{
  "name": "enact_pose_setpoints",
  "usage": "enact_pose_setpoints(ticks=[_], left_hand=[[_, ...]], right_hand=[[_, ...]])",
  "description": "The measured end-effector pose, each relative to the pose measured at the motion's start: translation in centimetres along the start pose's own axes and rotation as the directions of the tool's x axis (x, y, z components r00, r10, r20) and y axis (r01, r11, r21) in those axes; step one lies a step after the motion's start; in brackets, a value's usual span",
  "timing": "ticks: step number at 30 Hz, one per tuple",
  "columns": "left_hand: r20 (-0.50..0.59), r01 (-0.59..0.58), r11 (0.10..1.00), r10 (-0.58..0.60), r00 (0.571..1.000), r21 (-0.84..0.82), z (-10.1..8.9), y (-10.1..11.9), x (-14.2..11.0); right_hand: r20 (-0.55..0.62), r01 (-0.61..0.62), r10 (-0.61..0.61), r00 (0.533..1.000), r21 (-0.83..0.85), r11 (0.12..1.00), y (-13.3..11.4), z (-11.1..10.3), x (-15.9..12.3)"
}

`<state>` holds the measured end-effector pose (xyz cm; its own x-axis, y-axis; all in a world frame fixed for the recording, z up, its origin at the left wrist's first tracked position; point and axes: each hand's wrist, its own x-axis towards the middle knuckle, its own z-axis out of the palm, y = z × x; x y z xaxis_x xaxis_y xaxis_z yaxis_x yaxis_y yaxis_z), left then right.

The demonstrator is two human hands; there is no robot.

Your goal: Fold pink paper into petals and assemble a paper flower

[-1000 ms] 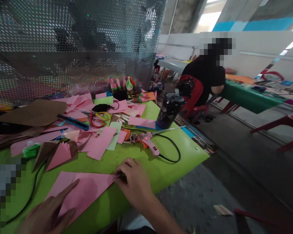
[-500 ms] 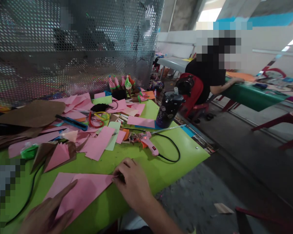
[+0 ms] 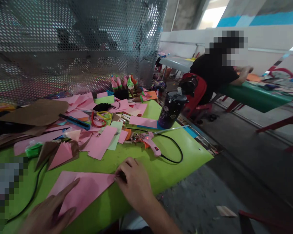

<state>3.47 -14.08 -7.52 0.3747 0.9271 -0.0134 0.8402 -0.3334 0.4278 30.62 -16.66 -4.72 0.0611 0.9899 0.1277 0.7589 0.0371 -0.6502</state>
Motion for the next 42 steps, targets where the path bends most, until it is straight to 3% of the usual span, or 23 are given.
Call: enact_pose_setpoints(ticks=[8,17,22,26,30,34,36,42], left_hand=[[0.014,0.018,1.000,-0.019,1.000,0.016,-1.3,1.3,-0.1],[-0.025,-0.100,0.991,0.103,0.994,0.092,-1.3,0.6,-0.4],[-0.082,-0.130,0.962,0.153,0.985,0.239,-1.1,0.9,-0.6],[-0.180,-0.242,0.874,0.342,0.922,0.422,-0.7,1.4,-0.7],[-0.059,-0.451,0.772,0.529,0.847,0.449,0.1,1.9,-0.8],[0.024,-0.539,0.748,0.577,0.817,0.387,0.7,1.9,-0.9],[0.022,-0.546,0.748,0.582,0.813,0.378,0.6,1.8,-0.7],[-0.037,-0.603,0.691,0.669,0.742,0.397,0.0,2.8,-0.2]], right_hand=[[0.005,0.024,-0.024,1.000,-0.012,1.000,-0.2,-0.2,0.4],[0.012,0.052,-0.051,0.999,-0.034,0.998,-0.1,-0.3,0.5],[0.018,0.084,-0.084,0.996,-0.022,0.996,0.0,-0.3,0.4],[0.025,0.103,-0.102,0.994,-0.036,0.994,-0.1,-0.3,0.2],[0.020,0.112,-0.111,0.994,-0.040,0.993,-0.1,-0.3,0.0],[0.005,0.109,-0.109,0.994,-0.041,0.993,-0.2,-0.1,0.0],[0.000,0.112,-0.112,0.994,-0.043,0.993,-0.2,-0.1,0.0],[-0.005,0.127,-0.127,0.992,-0.074,0.989,-0.2,0.1,-0.2]])
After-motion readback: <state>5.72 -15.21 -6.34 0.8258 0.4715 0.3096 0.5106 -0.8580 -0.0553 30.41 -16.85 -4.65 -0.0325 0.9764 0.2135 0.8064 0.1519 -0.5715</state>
